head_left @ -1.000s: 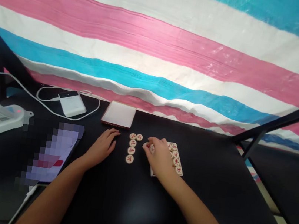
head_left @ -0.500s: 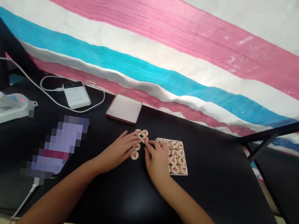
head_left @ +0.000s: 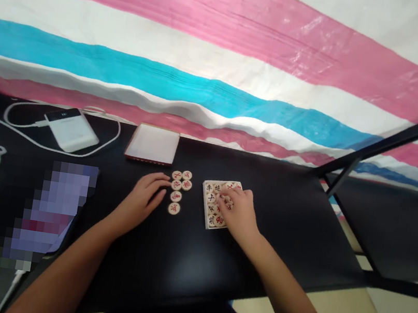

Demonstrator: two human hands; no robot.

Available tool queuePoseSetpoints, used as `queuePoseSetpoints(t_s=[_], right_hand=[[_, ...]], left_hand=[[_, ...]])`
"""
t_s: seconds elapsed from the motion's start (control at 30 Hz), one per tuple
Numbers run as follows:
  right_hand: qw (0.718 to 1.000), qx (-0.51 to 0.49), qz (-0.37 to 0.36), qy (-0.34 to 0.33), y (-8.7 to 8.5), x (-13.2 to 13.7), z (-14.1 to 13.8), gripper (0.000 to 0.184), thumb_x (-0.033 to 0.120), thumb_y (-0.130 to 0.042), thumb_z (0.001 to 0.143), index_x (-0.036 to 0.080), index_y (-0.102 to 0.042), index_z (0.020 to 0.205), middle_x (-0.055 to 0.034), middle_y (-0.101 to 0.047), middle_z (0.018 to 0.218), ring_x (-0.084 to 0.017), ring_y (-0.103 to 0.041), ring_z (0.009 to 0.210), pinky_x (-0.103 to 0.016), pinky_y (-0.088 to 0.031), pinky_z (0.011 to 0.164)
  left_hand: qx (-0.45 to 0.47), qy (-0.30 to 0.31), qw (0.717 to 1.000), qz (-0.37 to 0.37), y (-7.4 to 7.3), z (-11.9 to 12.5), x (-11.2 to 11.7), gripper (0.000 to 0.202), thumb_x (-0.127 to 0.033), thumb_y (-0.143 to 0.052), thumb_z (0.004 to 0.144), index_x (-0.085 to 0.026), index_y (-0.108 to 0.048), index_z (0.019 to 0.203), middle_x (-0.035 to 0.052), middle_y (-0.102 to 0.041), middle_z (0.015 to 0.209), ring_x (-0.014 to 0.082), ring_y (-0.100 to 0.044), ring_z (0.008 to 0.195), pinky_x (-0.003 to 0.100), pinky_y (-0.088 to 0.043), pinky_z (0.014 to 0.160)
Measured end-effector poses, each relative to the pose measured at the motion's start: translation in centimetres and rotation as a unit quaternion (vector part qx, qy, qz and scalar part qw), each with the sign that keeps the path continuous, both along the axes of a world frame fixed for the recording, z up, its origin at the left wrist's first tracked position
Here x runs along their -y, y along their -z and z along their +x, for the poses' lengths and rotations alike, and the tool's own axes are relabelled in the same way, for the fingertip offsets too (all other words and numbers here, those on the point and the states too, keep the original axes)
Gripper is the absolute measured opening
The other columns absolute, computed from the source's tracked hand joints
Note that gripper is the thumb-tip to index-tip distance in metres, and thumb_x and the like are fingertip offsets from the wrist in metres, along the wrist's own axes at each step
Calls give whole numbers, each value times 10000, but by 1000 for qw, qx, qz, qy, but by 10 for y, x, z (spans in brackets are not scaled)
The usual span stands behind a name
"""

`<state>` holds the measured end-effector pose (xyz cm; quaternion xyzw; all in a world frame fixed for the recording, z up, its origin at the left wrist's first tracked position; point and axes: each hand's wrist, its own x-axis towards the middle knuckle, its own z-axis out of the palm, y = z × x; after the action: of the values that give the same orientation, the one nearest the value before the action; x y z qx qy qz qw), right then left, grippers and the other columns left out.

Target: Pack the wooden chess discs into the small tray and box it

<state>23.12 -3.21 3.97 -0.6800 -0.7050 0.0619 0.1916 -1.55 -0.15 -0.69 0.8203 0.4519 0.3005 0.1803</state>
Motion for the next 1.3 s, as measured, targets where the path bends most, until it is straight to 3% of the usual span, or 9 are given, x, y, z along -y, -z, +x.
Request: queuePoseSetpoints(t_s=[0.13, 0.37, 0.57, 0.77, 0.9, 1.0, 1.17, 1.3], right_hand=[[998, 14, -55, -12, 1, 2, 15, 140, 274, -593, 759, 198, -682, 835, -53, -656, 874, -199, -475, 806, -322, -381, 767], [993, 57, -88, -53, -5, 7, 14, 133, 270, -643, 721, 201, -670, 831, -55, -654, 909, -199, -511, 849, -317, -375, 767], [992, 84, -77, -46, -3, 11, 9, 110, 245, -581, 763, 173, -651, 806, -74, -654, 848, -206, -515, 822, -327, -382, 776], [997, 36, -17, -68, -8, 7, -29, 157, 259, -495, 824, 170, -624, 825, -66, -652, 840, -216, -502, 843, -333, -371, 791], [995, 69, -35, -70, 1, 1, -63, 143, 235, -488, 827, 162, -610, 842, -90, -643, 832, -241, -492, 853, -344, -370, 746], [995, 69, -37, -56, 7, -3, -71, 143, 248, -496, 828, 157, -604, 847, -98, -637, 829, -242, -492, 832, -348, -371, 734], [999, -5, -17, -39, -4, 5, -32, 88, 240, -549, 796, 180, -603, 829, -50, -635, 822, -209, -506, 830, -318, -377, 762], [991, 12, -120, -61, -12, 22, 9, 65, 232, -605, 749, 176, -632, 766, -44, -634, 798, -198, -514, 819, -321, -383, 795]], left_hand=[[-15, -72, 997, 11, 3, -13, -6, 246, -333, -374, 866, -187, -556, 942, 76, -573, 978, 222, -516, 945, 418, -388, 896], [-49, -76, 996, -19, 19, -24, -15, 263, -352, -354, 858, -188, -552, 916, 71, -571, 939, 225, -524, 911, 414, -380, 876], [-47, -75, 996, -11, 20, -23, -14, 254, -340, -354, 854, -188, -546, 921, 74, -565, 955, 224, -515, 926, 409, -376, 874], [-43, -76, 996, -26, 17, -22, -11, 241, -317, -363, 854, -175, -545, 924, 79, -563, 956, 222, -507, 928, 413, -377, 874], [-42, -73, 996, -27, 16, -22, -9, 229, -299, -369, 861, -173, -543, 939, 80, -554, 978, 217, -498, 946, 403, -377, 884], [-41, -69, 996, -25, 16, -23, -8, 221, -293, -373, 863, -175, -540, 950, 78, -551, 994, 217, -493, 961, 401, -380, 887], [-41, -73, 996, -25, 17, -23, -9, 218, -296, -372, 853, -179, -538, 931, 77, -552, 978, 221, -498, 945, 405, -376, 884], [-44, -66, 997, -19, 20, -23, -12, 221, -297, -367, 845, -176, -531, 930, 81, -553, 972, 224, -502, 950, 408, -355, 896]])
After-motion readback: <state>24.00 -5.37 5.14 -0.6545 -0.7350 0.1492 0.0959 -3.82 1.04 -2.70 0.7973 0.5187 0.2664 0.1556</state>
